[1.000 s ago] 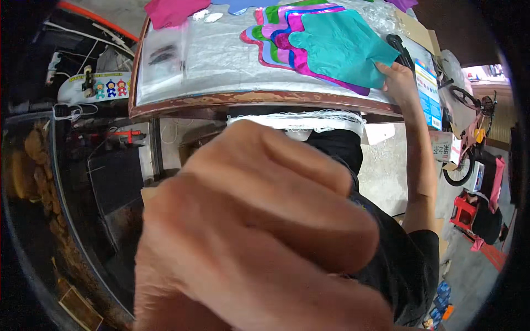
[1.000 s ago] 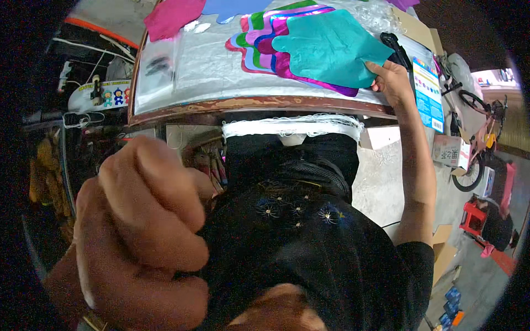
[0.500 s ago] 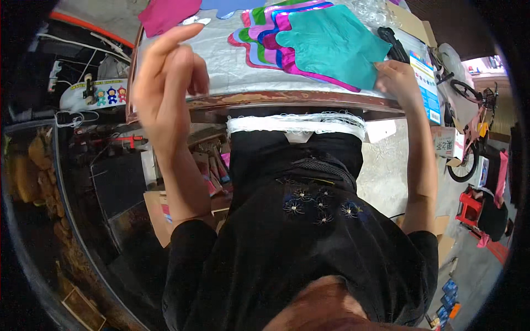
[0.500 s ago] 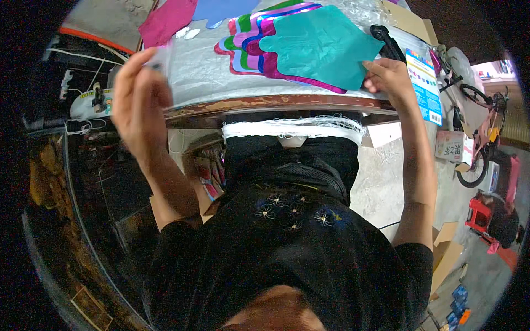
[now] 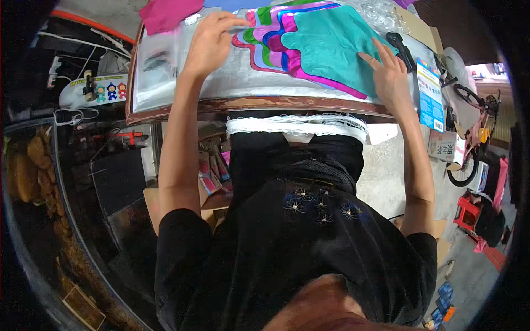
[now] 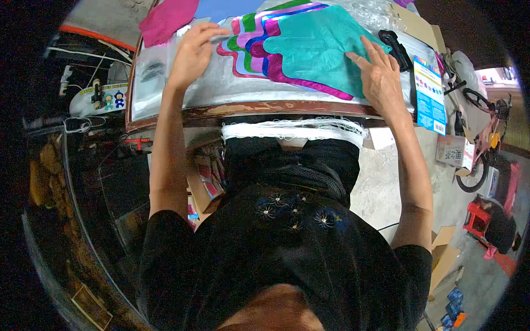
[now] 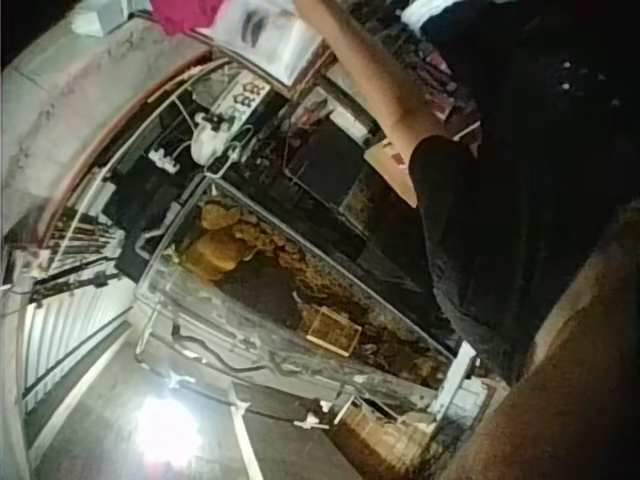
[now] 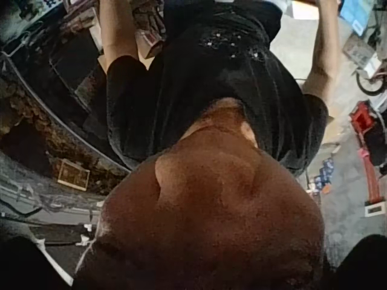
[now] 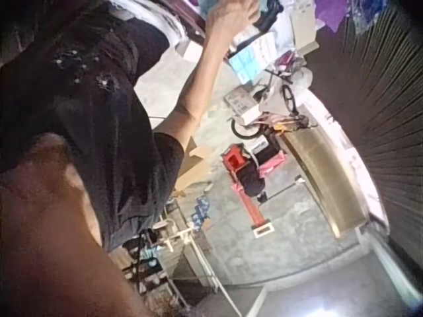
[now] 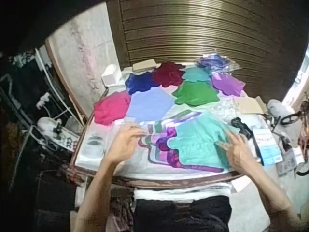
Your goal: Folding colored foil or plastic sheets and placing them into cardboard packaging sleeves.
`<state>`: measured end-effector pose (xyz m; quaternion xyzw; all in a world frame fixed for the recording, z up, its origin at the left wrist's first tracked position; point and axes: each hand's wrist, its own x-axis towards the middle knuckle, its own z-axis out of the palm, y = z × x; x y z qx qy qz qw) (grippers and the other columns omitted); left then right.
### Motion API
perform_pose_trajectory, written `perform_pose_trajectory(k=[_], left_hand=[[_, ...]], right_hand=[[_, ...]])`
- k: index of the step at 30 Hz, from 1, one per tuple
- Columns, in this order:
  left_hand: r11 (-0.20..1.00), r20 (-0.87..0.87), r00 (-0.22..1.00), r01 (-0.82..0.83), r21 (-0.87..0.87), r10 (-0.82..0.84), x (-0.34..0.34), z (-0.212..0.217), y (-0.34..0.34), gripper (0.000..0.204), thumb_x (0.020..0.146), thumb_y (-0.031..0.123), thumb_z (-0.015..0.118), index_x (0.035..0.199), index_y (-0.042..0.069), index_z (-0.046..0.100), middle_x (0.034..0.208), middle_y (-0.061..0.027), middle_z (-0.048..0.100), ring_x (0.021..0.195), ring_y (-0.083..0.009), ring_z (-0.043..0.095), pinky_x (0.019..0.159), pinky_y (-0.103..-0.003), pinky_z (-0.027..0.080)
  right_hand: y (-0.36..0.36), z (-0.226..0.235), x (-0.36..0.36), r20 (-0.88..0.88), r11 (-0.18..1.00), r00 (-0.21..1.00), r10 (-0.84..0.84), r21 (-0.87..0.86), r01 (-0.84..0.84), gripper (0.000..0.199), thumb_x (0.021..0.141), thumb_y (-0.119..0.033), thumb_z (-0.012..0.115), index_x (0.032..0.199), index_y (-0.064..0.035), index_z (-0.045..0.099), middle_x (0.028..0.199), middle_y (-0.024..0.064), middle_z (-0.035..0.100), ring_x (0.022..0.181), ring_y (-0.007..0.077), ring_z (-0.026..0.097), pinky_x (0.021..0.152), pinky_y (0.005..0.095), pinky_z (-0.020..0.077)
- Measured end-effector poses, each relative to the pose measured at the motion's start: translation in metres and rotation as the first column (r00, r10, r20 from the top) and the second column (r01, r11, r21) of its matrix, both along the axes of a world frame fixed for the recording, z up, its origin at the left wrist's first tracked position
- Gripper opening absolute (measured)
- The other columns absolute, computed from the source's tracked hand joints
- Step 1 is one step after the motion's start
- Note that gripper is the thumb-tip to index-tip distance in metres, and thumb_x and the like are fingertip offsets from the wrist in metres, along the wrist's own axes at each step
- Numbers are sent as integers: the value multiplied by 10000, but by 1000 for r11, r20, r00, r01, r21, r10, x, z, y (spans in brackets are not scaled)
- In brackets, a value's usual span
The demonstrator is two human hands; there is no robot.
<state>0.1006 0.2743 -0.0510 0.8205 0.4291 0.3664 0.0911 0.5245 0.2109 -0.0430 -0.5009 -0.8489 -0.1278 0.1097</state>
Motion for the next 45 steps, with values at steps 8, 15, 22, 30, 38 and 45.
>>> perform_pose_trajectory(k=[8,15,22,30,38,45], left_hand=[[998,-47,997,56,-37,-57,4,-11,8,433,813,-27,536,1160,155,722,1244,-145,627,1191,-331,566,1056,-420,430],[937,160,987,49,-345,7,-7,-3,-4,495,788,53,610,1276,131,644,1283,-133,623,1267,-318,530,1103,-417,403],[931,52,998,35,-363,-17,-2,-3,-7,658,740,104,639,1389,126,534,1328,-106,598,1283,-307,509,1101,-413,394],[943,-34,998,34,-332,-47,0,-10,-2,710,734,135,653,1427,143,499,1350,-93,587,1276,-316,498,1113,-471,347],[979,-63,998,13,-206,-26,4,-9,-8,816,731,163,671,1508,184,424,1416,-97,547,1301,-328,461,1109,-507,336],[946,-74,994,47,-321,-74,5,0,-10,871,747,137,718,1547,175,377,1457,-123,517,1357,-324,430,1154,-465,328]], right_hand=[[12,13,22,-14,986,999,-35,-162,32,689,790,35,543,1454,-145,514,1534,160,444,1472,341,344,1212,525,239],[33,23,34,179,980,983,-38,-184,71,784,759,41,547,1513,-135,428,1532,175,447,1516,333,246,1248,546,101],[46,21,28,58,970,998,-16,-240,30,794,750,36,556,1515,-132,424,1508,174,477,1522,331,231,1256,538,68],[50,11,6,-115,959,993,-10,-282,-23,760,783,-3,596,1511,-149,434,1505,193,475,1486,332,313,1253,494,128],[57,11,-10,-394,922,905,-162,-387,-3,730,821,-68,651,1511,-105,414,1422,225,550,1330,383,516,1137,421,377],[57,2,-29,-415,921,885,-209,-388,35,743,814,-54,657,1513,-82,406,1388,236,580,1294,374,555,1084,413,429]])
